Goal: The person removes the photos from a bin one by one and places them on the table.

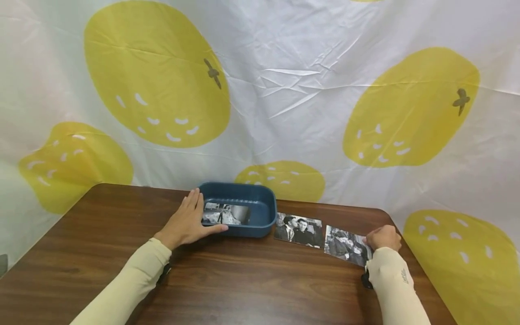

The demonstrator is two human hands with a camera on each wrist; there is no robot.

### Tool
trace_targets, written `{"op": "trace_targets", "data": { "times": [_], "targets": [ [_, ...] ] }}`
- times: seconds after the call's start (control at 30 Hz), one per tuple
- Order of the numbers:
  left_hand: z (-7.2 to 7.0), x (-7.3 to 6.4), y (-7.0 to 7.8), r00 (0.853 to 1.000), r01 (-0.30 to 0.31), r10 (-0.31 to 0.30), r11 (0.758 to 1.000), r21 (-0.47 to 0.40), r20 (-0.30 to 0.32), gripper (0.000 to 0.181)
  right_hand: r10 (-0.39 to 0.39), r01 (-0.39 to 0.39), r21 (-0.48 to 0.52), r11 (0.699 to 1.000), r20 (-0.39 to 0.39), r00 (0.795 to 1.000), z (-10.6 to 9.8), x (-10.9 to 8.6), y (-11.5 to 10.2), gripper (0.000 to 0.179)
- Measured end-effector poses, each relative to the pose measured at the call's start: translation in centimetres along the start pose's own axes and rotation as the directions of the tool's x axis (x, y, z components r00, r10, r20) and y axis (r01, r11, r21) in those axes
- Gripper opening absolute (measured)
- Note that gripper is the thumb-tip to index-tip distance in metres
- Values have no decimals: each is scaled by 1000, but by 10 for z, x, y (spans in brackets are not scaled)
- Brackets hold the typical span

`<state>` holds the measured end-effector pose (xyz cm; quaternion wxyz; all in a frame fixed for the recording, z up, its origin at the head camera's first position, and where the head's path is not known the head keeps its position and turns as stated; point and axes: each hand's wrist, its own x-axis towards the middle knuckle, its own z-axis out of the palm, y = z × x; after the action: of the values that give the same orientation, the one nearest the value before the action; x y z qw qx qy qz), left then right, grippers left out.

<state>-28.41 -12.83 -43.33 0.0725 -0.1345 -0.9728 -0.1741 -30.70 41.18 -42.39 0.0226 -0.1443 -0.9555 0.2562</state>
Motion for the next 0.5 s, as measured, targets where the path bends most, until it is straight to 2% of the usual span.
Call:
{"op": "trace_targets", "data": {
  "times": [0.23, 0.5],
  "targets": [
    [-2, 1, 2, 1000, 5, -5, 1000, -2, 13, 127, 27, -26, 30, 999, -40, 999, 0, -3, 1, 26],
    [-1, 1, 1, 1000, 0, 0, 1000, -7, 8, 126, -19, 19, -1, 1000, -27, 999, -7, -8, -6, 34]
  ]
}}
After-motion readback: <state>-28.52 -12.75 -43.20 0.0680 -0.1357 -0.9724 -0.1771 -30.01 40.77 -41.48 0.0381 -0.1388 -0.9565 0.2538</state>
